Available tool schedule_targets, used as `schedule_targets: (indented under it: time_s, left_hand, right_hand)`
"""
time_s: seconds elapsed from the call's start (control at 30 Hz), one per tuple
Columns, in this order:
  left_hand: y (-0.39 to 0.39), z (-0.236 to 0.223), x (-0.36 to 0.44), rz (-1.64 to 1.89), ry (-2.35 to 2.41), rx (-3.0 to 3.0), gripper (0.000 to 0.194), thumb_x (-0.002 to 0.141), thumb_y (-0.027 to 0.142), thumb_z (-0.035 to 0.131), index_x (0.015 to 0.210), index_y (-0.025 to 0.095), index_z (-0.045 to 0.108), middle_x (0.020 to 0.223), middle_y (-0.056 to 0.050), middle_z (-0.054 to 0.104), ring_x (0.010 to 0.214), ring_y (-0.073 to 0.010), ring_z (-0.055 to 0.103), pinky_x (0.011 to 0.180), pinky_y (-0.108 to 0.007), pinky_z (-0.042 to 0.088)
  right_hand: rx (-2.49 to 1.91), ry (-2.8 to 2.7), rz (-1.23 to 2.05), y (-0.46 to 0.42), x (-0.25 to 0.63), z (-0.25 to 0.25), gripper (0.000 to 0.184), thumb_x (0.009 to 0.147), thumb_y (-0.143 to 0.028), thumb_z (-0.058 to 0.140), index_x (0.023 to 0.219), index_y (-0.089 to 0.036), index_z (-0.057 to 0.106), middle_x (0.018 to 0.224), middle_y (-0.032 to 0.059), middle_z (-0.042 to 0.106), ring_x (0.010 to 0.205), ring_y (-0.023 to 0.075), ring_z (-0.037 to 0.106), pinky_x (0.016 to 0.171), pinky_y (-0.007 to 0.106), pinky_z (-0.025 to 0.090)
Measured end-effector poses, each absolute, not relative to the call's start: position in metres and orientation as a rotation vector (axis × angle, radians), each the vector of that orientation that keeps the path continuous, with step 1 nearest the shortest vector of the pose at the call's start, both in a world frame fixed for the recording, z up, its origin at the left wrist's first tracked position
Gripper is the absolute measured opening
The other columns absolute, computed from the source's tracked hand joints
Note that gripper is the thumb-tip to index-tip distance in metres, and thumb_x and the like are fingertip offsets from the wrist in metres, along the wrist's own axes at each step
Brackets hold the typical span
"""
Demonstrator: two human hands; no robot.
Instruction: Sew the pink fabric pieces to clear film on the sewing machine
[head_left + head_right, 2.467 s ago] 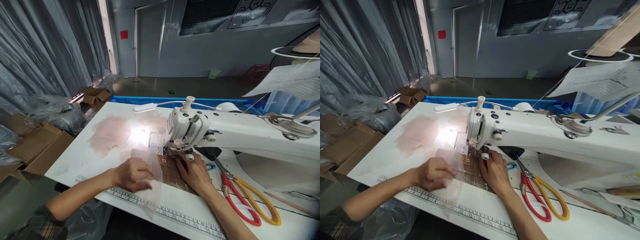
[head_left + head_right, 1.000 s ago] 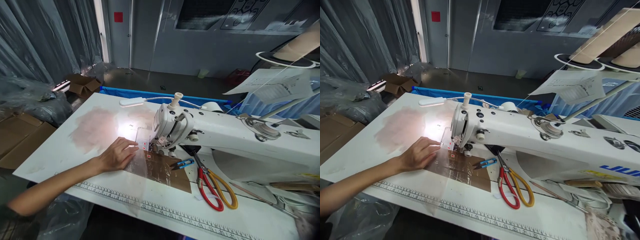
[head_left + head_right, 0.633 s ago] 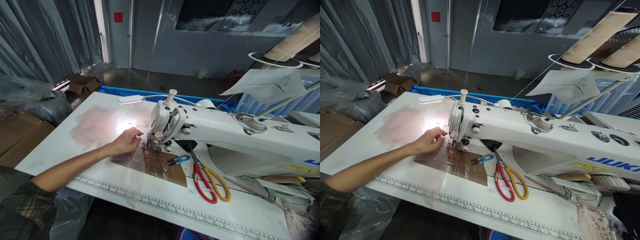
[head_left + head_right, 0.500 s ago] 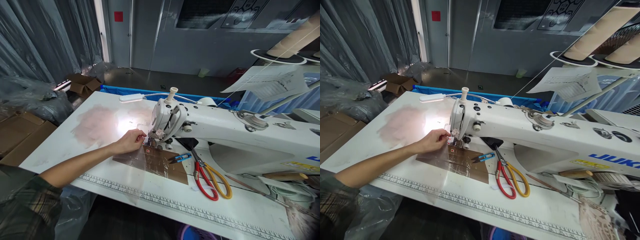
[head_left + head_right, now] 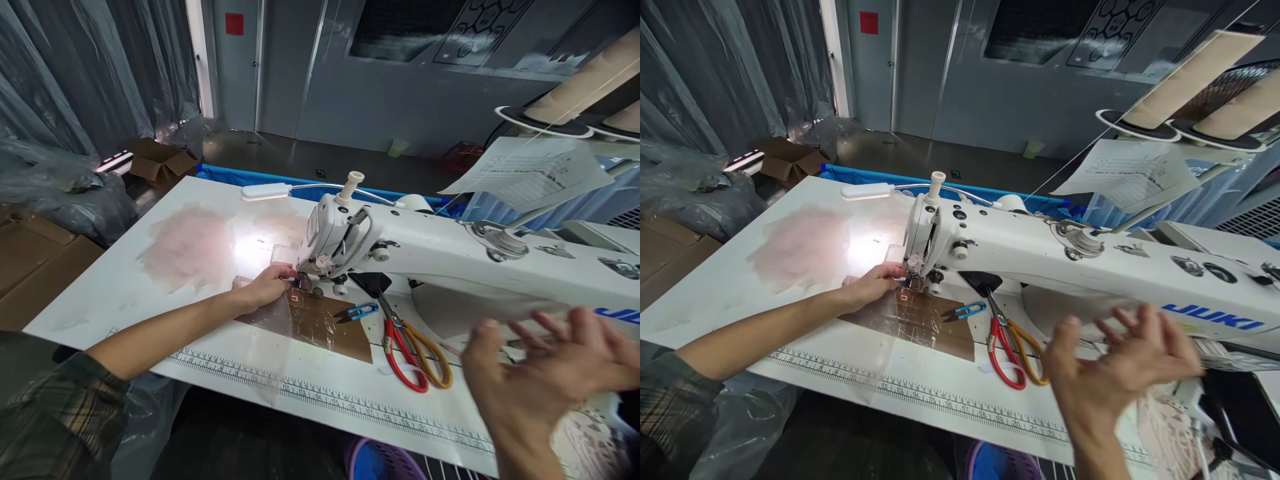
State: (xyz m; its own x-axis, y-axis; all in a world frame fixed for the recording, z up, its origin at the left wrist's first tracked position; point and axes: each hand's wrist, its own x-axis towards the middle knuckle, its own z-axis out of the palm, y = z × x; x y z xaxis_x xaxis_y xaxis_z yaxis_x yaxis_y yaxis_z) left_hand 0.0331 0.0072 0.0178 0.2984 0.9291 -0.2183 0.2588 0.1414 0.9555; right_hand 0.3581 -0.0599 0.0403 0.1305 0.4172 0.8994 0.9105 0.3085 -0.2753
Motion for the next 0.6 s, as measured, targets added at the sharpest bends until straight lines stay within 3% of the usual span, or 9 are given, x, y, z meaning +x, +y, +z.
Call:
schedule_targets:
  time_s: [0.07,0.23,0.6]
  left_hand:
    - [0.008,0.018,0.032,0.701,1.194,1.389,0.032,0.075,0.004,0.047,0.095,0.017,0.067,0.139,-0.007,0.045,0.122,-0.0253,0.049,0.104,-0.042,0.043]
    - [0.01,0.015,0.03,0.653,1.186,1.402,0.034,0.077,0.006,0.046,0.101,0.017,0.067,0.143,-0.008,0.04,0.128,-0.025,0.044,0.109,-0.043,0.037]
    - [0.01,0.019,0.032,0.565,1.213,1.436,0.035,0.074,0.008,0.048,0.102,0.016,0.066,0.145,-0.007,0.035,0.129,-0.0278,0.042,0.106,-0.039,0.04]
  right_hand:
    - [-1.198,-1.595,-0.632,-0.058,0.335,0.036,0.08,0.076,-0.033,0.07,0.145,-0.017,0.032,0.127,0.0219,0.032,0.102,0.0369,0.057,0.065,0.053,0.056]
    - [-1.142,-1.638,-0.593,-0.064,0.271,0.032,0.075,0.078,-0.016,0.065,0.146,-0.02,0.033,0.123,0.0188,0.035,0.104,0.0341,0.054,0.073,0.052,0.056]
    - [-1.182,-1.727,-0.517,-0.059,0.246,0.012,0.065,0.082,-0.018,0.06,0.142,-0.02,0.034,0.124,0.0157,0.035,0.117,0.0329,0.043,0.077,0.046,0.057]
